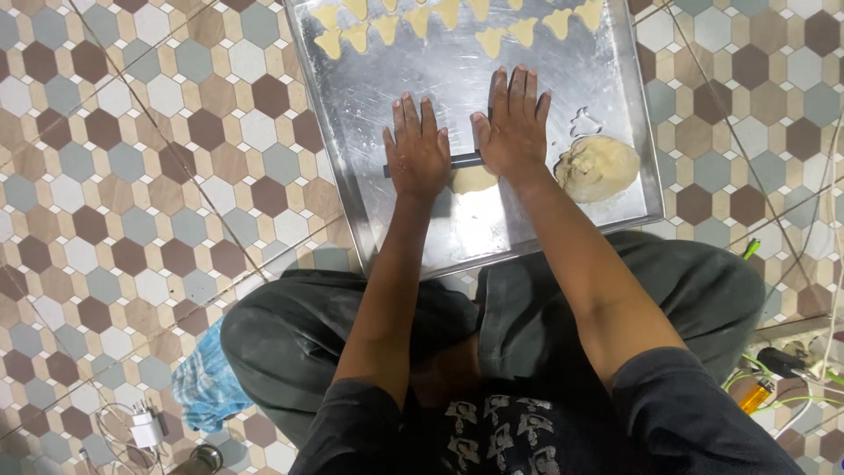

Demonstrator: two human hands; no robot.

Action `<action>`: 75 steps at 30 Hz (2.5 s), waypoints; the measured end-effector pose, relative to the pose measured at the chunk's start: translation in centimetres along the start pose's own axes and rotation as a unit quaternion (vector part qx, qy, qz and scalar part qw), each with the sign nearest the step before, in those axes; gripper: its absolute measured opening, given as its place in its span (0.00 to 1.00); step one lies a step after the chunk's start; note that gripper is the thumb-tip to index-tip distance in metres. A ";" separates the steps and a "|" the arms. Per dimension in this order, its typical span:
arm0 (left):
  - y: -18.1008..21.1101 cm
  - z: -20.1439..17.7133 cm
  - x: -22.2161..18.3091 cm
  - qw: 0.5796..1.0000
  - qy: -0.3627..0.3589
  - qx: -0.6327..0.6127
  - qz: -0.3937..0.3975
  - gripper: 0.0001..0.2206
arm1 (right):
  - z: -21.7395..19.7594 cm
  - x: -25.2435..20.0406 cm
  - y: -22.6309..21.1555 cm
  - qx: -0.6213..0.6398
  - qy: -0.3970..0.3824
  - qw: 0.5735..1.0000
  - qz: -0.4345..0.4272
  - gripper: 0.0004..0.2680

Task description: Shaping small pieces of dough into triangles and arranging them in rows on a baking tray

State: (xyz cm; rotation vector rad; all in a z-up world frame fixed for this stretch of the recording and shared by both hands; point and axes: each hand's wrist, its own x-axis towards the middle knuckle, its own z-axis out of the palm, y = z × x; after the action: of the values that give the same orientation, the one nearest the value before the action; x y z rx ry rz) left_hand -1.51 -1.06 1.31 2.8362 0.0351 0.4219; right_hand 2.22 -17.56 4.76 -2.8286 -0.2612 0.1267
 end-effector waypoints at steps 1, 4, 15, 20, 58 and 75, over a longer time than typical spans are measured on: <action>0.1 -0.3 -0.4 1.000 0.009 -0.009 0.004 0.28 | 0.1 -0.5 0.0 0.007 0.022 1.000 -0.014 0.27; 0.2 -0.5 -1.8 1.000 0.003 -0.023 0.009 0.28 | 0.2 -2.1 -0.2 -0.017 0.021 1.000 0.000 0.27; 0.5 -2.6 -6.8 0.991 -0.126 0.028 -0.023 0.28 | -2.1 -7.8 -3.0 -0.013 -0.013 0.997 0.081 0.28; 0.6 -2.8 -7.2 0.985 -0.167 0.028 -0.030 0.29 | -1.1 -7.7 -2.6 0.011 -0.010 0.994 0.109 0.28; 0.1 -5.1 -12.7 0.961 -0.276 0.001 0.022 0.34 | -1.2 -11.6 -1.9 -0.036 0.059 0.993 -0.097 0.19; 0.7 -5.5 -13.4 0.983 -0.120 0.021 0.141 0.07 | 4.6 -13.5 -0.9 -0.183 0.043 0.974 -0.126 0.27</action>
State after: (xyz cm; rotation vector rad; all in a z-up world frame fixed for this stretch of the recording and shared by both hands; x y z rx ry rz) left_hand -15.91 -1.13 2.81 2.9201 -0.4125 0.1325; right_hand -11.66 -18.02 1.44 -3.1175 -0.6842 -0.1095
